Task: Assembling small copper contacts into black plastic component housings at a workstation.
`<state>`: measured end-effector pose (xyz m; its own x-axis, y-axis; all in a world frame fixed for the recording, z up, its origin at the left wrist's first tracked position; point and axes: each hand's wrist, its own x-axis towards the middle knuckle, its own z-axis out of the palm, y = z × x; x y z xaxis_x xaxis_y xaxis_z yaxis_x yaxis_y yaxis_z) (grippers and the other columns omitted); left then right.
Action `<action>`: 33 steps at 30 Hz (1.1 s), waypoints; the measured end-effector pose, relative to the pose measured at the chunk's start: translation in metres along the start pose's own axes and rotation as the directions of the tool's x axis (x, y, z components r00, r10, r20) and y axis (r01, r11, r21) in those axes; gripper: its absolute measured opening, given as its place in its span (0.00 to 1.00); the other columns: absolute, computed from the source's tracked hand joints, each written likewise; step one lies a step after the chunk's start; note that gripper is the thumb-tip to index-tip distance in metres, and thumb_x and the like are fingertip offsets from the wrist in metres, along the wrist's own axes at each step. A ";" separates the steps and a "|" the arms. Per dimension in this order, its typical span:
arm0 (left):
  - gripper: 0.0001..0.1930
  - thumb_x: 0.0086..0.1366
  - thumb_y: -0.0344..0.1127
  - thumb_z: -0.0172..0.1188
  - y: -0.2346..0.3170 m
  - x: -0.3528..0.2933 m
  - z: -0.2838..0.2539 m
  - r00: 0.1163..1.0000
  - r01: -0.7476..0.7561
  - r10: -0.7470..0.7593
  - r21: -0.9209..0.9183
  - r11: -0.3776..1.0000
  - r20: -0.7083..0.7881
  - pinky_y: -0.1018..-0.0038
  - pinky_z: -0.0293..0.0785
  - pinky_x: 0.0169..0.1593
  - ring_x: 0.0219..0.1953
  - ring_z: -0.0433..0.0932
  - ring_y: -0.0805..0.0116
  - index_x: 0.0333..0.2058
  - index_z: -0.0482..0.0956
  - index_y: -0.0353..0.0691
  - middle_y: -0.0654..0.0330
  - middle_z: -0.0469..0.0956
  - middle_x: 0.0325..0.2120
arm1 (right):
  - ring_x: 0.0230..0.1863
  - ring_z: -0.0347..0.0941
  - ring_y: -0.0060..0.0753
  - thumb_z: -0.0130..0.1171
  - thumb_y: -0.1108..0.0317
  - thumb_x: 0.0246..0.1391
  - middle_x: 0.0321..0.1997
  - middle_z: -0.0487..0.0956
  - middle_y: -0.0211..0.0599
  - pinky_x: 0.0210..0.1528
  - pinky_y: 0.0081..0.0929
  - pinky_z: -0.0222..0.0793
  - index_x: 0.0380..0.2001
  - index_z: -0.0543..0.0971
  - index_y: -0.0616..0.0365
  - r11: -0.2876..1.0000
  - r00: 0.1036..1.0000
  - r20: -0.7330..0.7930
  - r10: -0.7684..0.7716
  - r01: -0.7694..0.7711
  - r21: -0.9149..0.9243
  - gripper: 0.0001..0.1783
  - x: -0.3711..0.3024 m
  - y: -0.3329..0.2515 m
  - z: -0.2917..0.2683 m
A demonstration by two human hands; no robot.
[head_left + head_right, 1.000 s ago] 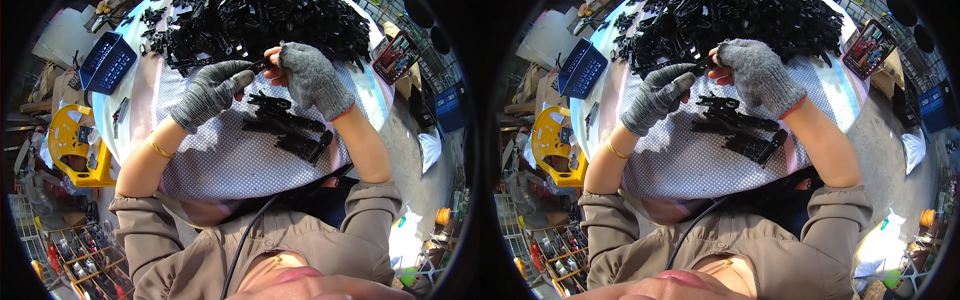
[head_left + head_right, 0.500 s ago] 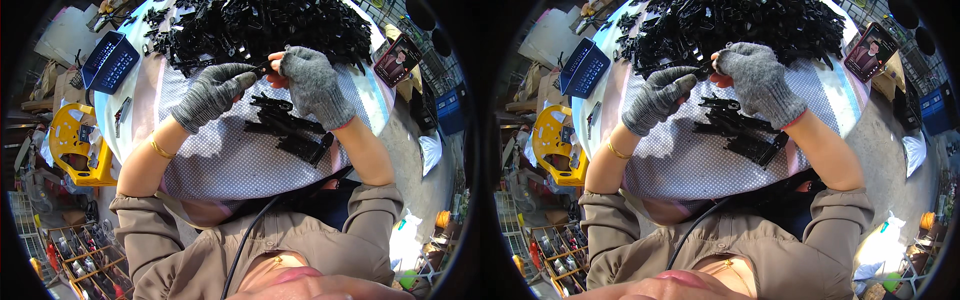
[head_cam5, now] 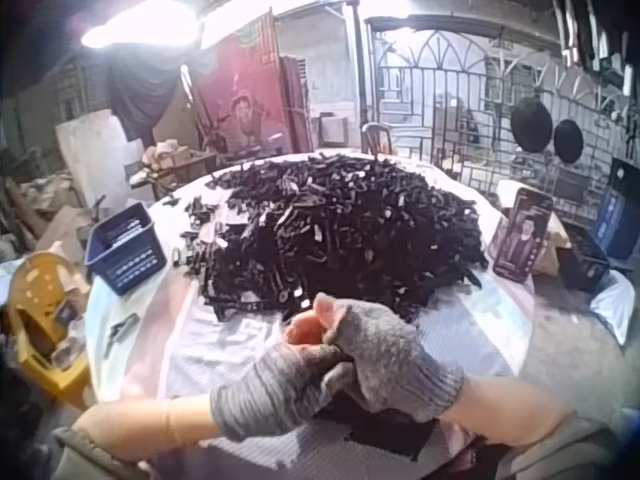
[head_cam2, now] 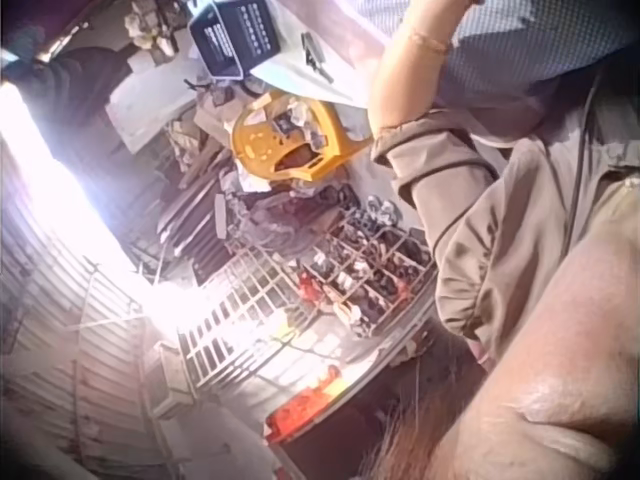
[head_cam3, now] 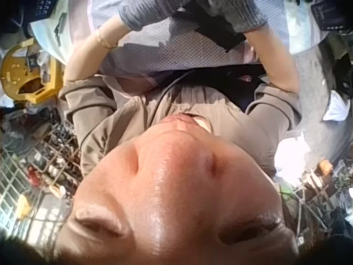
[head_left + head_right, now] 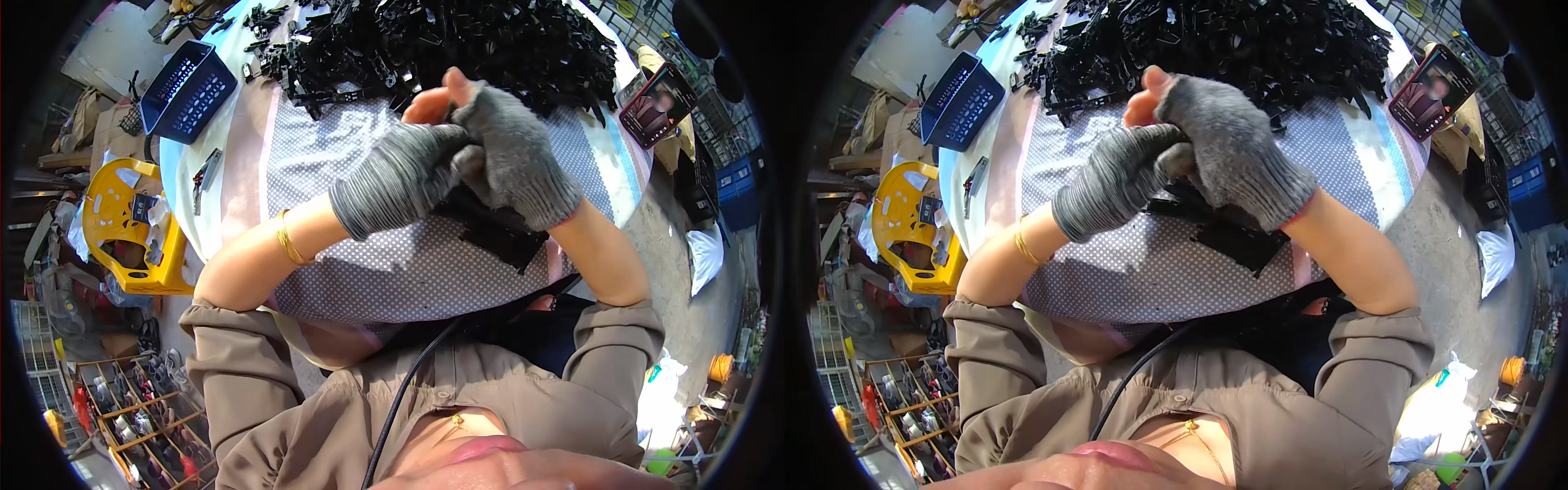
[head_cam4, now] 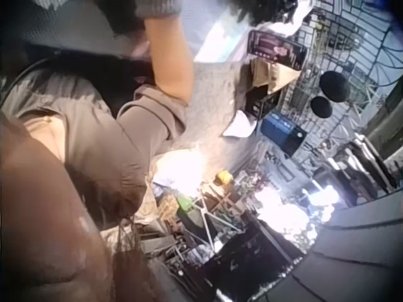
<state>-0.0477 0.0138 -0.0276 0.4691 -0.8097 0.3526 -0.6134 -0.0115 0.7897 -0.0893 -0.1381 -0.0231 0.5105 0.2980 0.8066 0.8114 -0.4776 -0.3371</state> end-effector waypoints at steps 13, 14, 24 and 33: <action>0.11 0.58 0.43 0.54 -0.035 0.008 -0.067 0.985 0.093 0.006 0.563 0.821 -0.170 0.69 0.72 0.36 0.33 0.74 0.59 0.35 0.78 0.45 0.55 0.75 0.29 | 0.27 0.72 0.26 0.57 0.64 0.48 0.23 0.74 0.33 0.30 0.23 0.71 0.27 0.77 0.59 0.735 0.774 0.141 0.617 -0.503 -0.456 0.09 -0.011 0.030 -0.040; 0.11 0.57 0.43 0.54 -0.047 0.010 -0.076 0.961 0.225 -0.070 0.618 0.754 -0.266 0.67 0.72 0.39 0.36 0.74 0.58 0.35 0.79 0.46 0.55 0.74 0.32 | 0.27 0.72 0.26 0.57 0.64 0.48 0.23 0.74 0.33 0.30 0.23 0.71 0.27 0.77 0.59 0.733 0.773 0.139 0.619 -0.504 -0.457 0.09 -0.013 0.029 -0.036; 0.13 0.55 0.40 0.54 -0.050 0.013 -0.069 0.980 0.163 -0.169 0.901 0.401 -0.102 0.64 0.69 0.44 0.39 0.72 0.55 0.37 0.75 0.40 0.54 0.73 0.34 | 0.32 0.72 0.35 0.55 0.69 0.46 0.29 0.74 0.38 0.35 0.28 0.70 0.34 0.75 0.59 0.588 0.779 0.183 0.599 -0.273 -0.761 0.10 -0.012 0.015 -0.019; 0.19 0.53 0.27 0.60 -0.020 0.011 -0.056 0.967 0.070 -0.204 -0.613 0.787 -0.151 0.75 0.78 0.35 0.33 0.78 0.65 0.44 0.68 0.35 0.55 0.76 0.32 | 0.30 0.74 0.25 0.51 0.68 0.53 0.27 0.75 0.34 0.35 0.22 0.74 0.37 0.74 0.61 0.435 0.568 0.215 0.795 -0.779 0.451 0.10 -0.002 0.013 -0.024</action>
<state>0.0056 0.0383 -0.0116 0.6749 -0.6920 0.2562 -0.0604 0.2942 0.9538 -0.0863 -0.1651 -0.0173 0.9958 -0.0328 0.0857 0.0834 -0.0666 -0.9943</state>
